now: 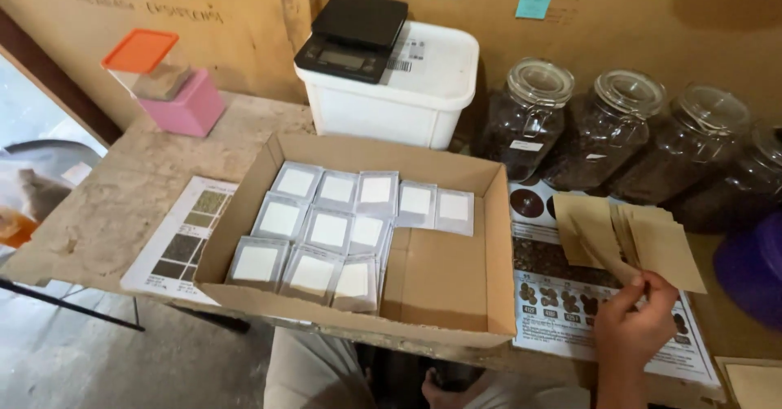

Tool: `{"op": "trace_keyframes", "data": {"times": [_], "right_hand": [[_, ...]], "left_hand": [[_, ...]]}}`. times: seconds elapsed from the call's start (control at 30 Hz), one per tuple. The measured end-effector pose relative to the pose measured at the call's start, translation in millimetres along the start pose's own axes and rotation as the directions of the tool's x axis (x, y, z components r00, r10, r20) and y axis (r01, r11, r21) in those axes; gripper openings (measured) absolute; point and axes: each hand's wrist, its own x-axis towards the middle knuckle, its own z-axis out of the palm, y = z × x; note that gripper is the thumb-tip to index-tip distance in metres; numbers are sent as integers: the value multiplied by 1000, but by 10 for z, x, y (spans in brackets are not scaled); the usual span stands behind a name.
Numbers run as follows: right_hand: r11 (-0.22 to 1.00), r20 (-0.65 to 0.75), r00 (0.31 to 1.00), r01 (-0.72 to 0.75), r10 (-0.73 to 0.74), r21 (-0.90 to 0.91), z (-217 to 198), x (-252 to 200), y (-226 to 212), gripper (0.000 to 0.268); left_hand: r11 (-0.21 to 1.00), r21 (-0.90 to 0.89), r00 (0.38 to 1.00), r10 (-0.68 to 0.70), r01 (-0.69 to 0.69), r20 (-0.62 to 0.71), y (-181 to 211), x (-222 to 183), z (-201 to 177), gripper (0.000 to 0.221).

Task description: The person places small square cards into paper envelopes by hand and organizes the envelopes on a table.

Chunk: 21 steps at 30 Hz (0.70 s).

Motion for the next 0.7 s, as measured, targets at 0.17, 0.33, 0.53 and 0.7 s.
{"op": "trace_keyframes", "data": {"times": [0.17, 0.33, 0.53, 0.7], "right_hand": [[981, -40, 996, -72, 80, 182, -10, 51, 16, 14], [947, -31, 992, -109, 125, 301, 42, 47, 50, 15], [878, -28, 976, -180, 214, 444, -30, 223, -105, 30], [457, 151, 847, -415, 509, 787, -49, 361, -726, 10]], "left_hand": [[996, -81, 987, -8, 21, 159, -590, 75, -229, 34], [751, 601, 880, 448, -273, -160, -1223, 320, -597, 53], [724, 690, 850, 356, 12, -388, -1871, 393, -940, 39], [748, 646, 912, 142, 155, -384, -1891, 434, -885, 49]]}}
